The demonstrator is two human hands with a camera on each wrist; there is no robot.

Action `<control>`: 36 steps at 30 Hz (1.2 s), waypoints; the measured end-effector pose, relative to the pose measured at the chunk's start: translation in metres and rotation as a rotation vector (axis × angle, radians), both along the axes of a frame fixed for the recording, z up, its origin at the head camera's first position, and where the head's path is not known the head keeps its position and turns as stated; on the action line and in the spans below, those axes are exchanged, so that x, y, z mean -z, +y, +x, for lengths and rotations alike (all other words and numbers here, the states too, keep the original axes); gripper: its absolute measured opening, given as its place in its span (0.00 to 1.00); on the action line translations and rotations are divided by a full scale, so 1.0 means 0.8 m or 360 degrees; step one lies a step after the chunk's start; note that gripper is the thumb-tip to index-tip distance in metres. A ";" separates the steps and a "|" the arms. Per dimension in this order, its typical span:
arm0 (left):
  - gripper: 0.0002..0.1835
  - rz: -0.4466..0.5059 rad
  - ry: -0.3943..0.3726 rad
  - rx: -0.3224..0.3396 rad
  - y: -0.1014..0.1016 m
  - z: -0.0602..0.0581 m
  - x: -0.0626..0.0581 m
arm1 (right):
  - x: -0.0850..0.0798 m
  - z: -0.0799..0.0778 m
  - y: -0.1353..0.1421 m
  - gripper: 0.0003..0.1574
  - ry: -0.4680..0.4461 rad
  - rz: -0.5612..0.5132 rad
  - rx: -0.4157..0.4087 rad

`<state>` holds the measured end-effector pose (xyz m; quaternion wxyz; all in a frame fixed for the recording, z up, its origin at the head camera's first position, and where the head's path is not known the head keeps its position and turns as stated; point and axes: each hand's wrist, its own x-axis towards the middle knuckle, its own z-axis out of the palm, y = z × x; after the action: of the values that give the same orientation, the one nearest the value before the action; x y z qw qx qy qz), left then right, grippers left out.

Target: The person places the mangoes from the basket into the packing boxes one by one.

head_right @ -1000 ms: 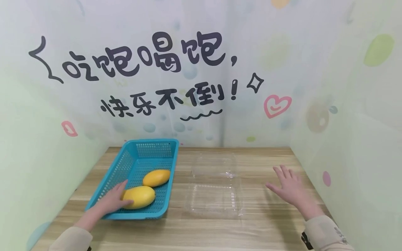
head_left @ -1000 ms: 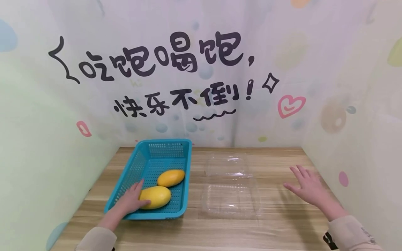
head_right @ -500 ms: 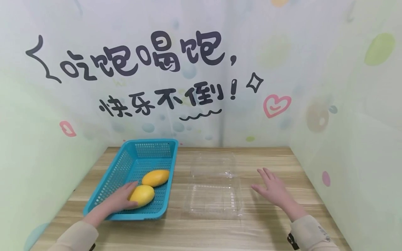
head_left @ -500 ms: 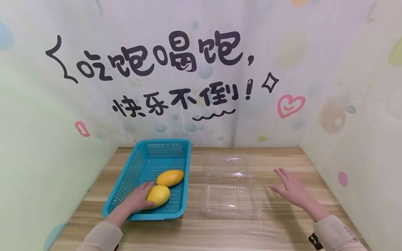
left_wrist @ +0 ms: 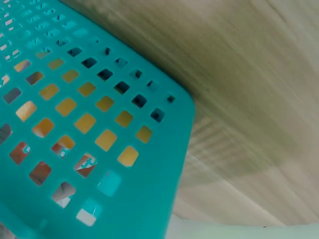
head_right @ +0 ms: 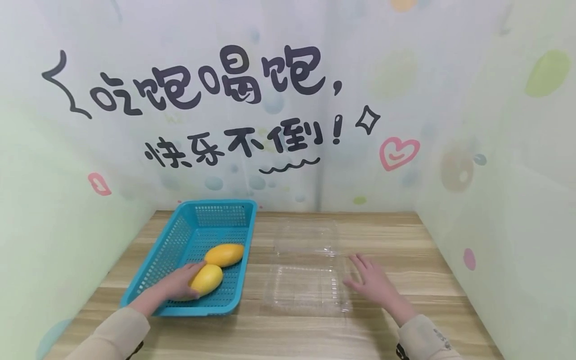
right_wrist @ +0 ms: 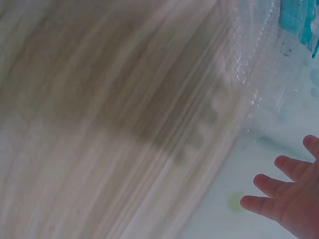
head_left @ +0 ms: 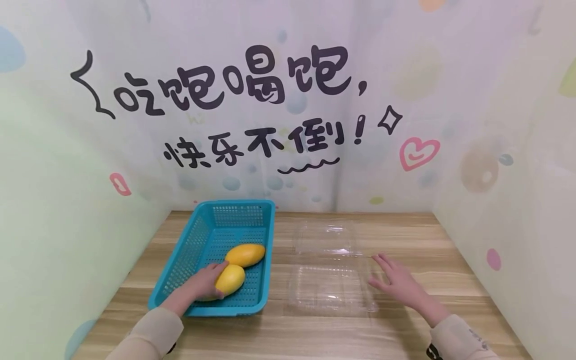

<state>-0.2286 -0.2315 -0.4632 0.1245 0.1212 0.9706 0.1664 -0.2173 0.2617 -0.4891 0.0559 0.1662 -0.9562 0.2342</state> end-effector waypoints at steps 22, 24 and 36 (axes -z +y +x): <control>0.53 -0.0002 -0.0264 -0.0034 -0.004 -0.008 -0.005 | 0.027 0.009 -0.016 0.41 0.0019 0.0013 -0.0053; 0.54 0.0016 -0.0271 -0.0043 -0.005 -0.008 -0.004 | 0.028 0.009 -0.016 0.41 0.0004 0.0004 -0.0047; 0.54 0.0018 -0.0300 -0.0061 -0.009 -0.012 -0.002 | 0.030 0.011 -0.017 0.41 -0.0022 -0.0032 -0.0050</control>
<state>-0.2378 -0.2386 -0.4617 0.2114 0.0872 0.9558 0.1849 -0.2081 0.2483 -0.5130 0.0474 0.1790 -0.9515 0.2457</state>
